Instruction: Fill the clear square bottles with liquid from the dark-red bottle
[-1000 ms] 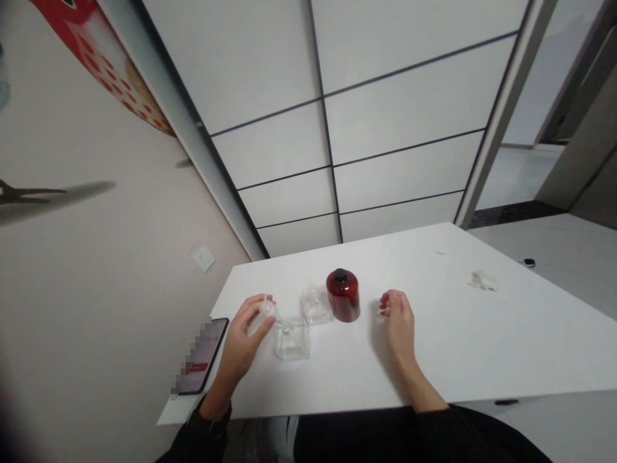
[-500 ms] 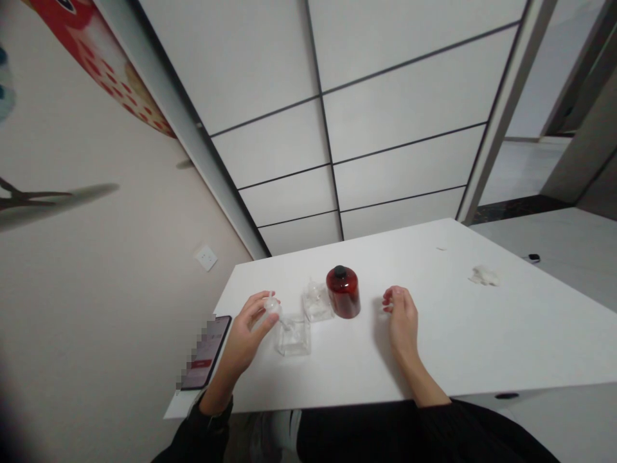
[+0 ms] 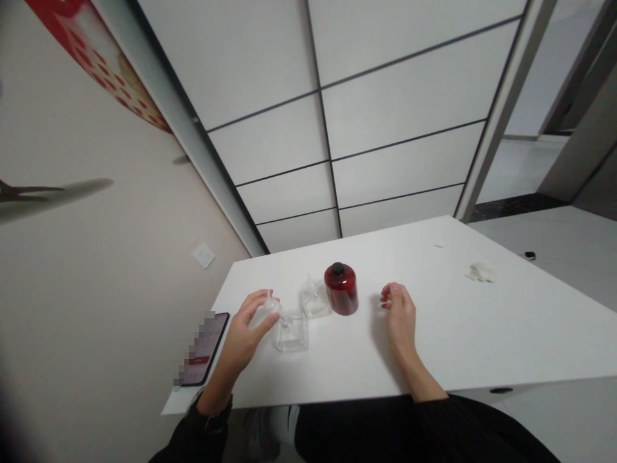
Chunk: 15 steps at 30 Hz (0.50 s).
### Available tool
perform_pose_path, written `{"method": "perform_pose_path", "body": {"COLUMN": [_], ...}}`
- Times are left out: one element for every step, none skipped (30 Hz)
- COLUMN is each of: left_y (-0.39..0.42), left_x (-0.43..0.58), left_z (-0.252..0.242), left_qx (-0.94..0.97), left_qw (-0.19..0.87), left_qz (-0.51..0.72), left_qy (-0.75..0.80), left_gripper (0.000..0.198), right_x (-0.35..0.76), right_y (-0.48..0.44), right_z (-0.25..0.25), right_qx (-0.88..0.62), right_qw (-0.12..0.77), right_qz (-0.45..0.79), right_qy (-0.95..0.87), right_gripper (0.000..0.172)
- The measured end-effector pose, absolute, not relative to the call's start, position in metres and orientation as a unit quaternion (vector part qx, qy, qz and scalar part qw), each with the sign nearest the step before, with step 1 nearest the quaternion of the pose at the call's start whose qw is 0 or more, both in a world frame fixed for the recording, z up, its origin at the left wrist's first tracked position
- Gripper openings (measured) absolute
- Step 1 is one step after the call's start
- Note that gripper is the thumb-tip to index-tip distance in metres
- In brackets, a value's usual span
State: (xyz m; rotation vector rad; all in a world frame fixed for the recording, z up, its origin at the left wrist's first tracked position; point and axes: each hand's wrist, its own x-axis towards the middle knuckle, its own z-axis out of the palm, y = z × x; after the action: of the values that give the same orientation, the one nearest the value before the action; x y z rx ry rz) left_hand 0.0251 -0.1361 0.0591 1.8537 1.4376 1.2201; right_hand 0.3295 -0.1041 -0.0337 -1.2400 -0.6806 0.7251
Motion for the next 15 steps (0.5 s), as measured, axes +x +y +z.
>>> {"method": "perform_pose_path", "body": {"left_y": [-0.1356,-0.1351,-0.1347,-0.1344,-0.1343,-0.1344,-0.1347,-0.1350,-0.1355,-0.1359,-0.1362,-0.1365,-0.1367,-0.1368,-0.1367], "left_x": [0.0248,0.0243,0.0237,0.0231,0.0225,0.0219,0.0215,0.0213,0.0212,0.0214,0.0217,0.0222,0.0228,0.0234,0.0241], "left_z": [0.0584,0.0576,0.0568,0.0562,0.0558,0.0557,0.0558,0.0562,0.0567,0.0573,0.0580,0.0585,0.0590,0.0593,0.0595], "left_qx": [0.679,0.677,0.674,0.671,0.669,0.668,0.668,0.668,0.670,0.671,0.672,0.674,0.675,0.677,0.679], "left_qw": [0.254,0.264,0.272,0.272,0.267,0.267,0.269,0.266,0.261,0.259,0.260,0.255,0.247,0.243,0.242], "left_qz": [0.445,0.444,0.444,0.446,0.449,0.450,0.451,0.451,0.451,0.452,0.452,0.452,0.452,0.452,0.451], "left_qy": [0.527,0.525,0.524,0.526,0.528,0.528,0.528,0.528,0.529,0.528,0.526,0.526,0.527,0.528,0.527], "left_gripper": [0.028,0.028,0.029,0.029,0.030,0.030,0.030,0.030,0.030,0.030,0.029,0.028,0.028,0.028,0.027], "right_x": [0.3297,0.3298,0.3299,0.3299,0.3298,0.3297,0.3295,0.3293,0.3291,0.3289,0.3288,0.3287,0.3287,0.3287,0.3288], "right_y": [-0.1039,-0.1038,-0.1037,-0.1037,-0.1037,-0.1038,-0.1039,-0.1040,-0.1041,-0.1041,-0.1042,-0.1043,-0.1043,-0.1044,-0.1045], "right_z": [-0.0340,-0.0342,-0.0344,-0.0345,-0.0346,-0.0346,-0.0346,-0.0345,-0.0344,-0.0342,-0.0340,-0.0339,-0.0337,-0.0336,-0.0335], "right_qx": [-0.557,-0.557,-0.557,-0.558,-0.558,-0.557,-0.557,-0.557,-0.557,-0.557,-0.557,-0.558,-0.559,-0.559,-0.559], "right_qw": [0.700,0.700,0.700,0.700,0.701,0.701,0.701,0.701,0.701,0.701,0.700,0.700,0.700,0.699,0.699], "right_qz": [0.326,0.327,0.327,0.326,0.326,0.325,0.325,0.326,0.326,0.326,0.326,0.326,0.327,0.327,0.327], "right_qy": [-0.305,-0.304,-0.304,-0.303,-0.303,-0.304,-0.304,-0.305,-0.305,-0.305,-0.304,-0.304,-0.303,-0.303,-0.303], "right_gripper": [0.040,0.039,0.039,0.039,0.039,0.039,0.039,0.039,0.039,0.039,0.040,0.040,0.041,0.041,0.041]}}
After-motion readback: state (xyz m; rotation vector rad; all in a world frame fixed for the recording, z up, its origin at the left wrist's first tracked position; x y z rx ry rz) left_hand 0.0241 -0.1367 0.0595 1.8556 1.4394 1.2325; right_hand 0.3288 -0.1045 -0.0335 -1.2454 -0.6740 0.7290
